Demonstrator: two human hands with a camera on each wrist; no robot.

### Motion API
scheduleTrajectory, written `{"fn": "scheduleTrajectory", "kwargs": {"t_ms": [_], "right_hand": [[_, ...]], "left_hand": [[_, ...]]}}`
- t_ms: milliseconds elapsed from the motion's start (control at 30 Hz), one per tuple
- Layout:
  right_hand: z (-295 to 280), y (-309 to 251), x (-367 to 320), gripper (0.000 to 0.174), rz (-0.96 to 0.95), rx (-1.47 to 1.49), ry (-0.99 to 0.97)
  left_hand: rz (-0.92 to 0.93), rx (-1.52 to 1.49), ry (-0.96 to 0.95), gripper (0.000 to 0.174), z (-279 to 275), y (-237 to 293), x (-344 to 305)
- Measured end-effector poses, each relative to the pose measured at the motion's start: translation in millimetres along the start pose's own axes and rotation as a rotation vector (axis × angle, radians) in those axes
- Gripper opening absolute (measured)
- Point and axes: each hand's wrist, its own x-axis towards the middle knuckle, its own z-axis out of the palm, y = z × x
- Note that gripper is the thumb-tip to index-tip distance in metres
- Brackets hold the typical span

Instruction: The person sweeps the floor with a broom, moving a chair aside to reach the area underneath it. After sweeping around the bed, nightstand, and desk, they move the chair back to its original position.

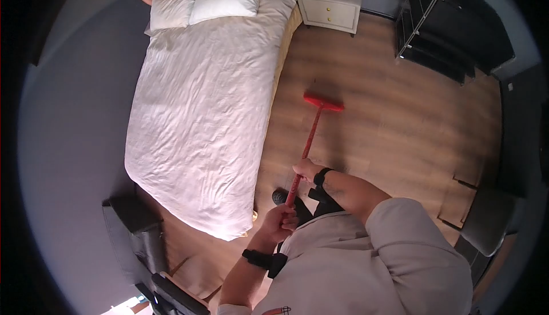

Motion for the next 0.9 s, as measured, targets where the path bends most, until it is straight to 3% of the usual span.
{"fn": "scheduleTrajectory", "kwargs": {"t_ms": [33,100,167,233,333,367,433,500,567,633,700,833,900], "right_hand": [[4.6,-4.6,-5.6,0.017,-0.002,-0.015,0.004],[18.7,-9.6,-16.4,0.019,-0.004,-0.387,-0.148],[41.0,7.3,-23.2,0.02,0.047,-0.214,-0.443],[77.3,36.6,-11.7,0.018,0.297,-0.214,-0.606],[131.4,54.0,-34.1,0.023,0.111,-0.284,-0.557],[148.8,49.3,-47.3,0.023,0.113,-0.286,-0.556],[181.8,28.5,-74.8,0.022,0.287,-0.323,-0.291],[205.0,24.0,-79.0,0.024,0.283,-0.259,-0.195],[214.5,23.5,-72.0,0.023,0.049,-0.295,-0.137],[220.8,26.4,-48.3,0.025,0.0,-0.269,-0.139],[226.5,21.4,-28.7,0.021,-0.075,-0.287,0.045],[249.2,22.4,3.3,0.017,-0.029,-0.164,0.222],[248.8,29.4,2.5,0.013,0.003,-0.154,0.272]], "left_hand": [[0.001,-0.008,-0.014,0.005,-0.5,1.4,-4.1],[-0.022,-0.02,0.015,0.005,-2.2,4.2,-23.9],[-0.061,-0.064,-0.02,0.006,-15.4,13.4,-54.4],[-0.102,-0.145,0.0,0.005,-26.1,20.6,-89.4],[-0.101,-0.044,0.057,0.006,-44.1,30.8,-147.1],[-0.102,-0.047,0.055,0.006,-47.6,33.6,-166.8],[-0.016,0.106,0.038,0.01,-55.4,43.6,-198.4],[-0.019,0.145,0.004,0.012,-72.4,59.8,-211.5],[-0.006,0.194,-0.002,0.01,-87.9,77.8,-213.5],[-0.026,0.243,-0.024,0.01,-115.1,97.7,-199.3],[0.025,0.235,-0.069,0.01,-132.5,112.4,-180.6],[0.034,0.254,-0.024,0.011,-148.0,130.4,-145.1],[-0.034,0.474,0.123,0.012,-145.2,127.8,-137.7]]}}
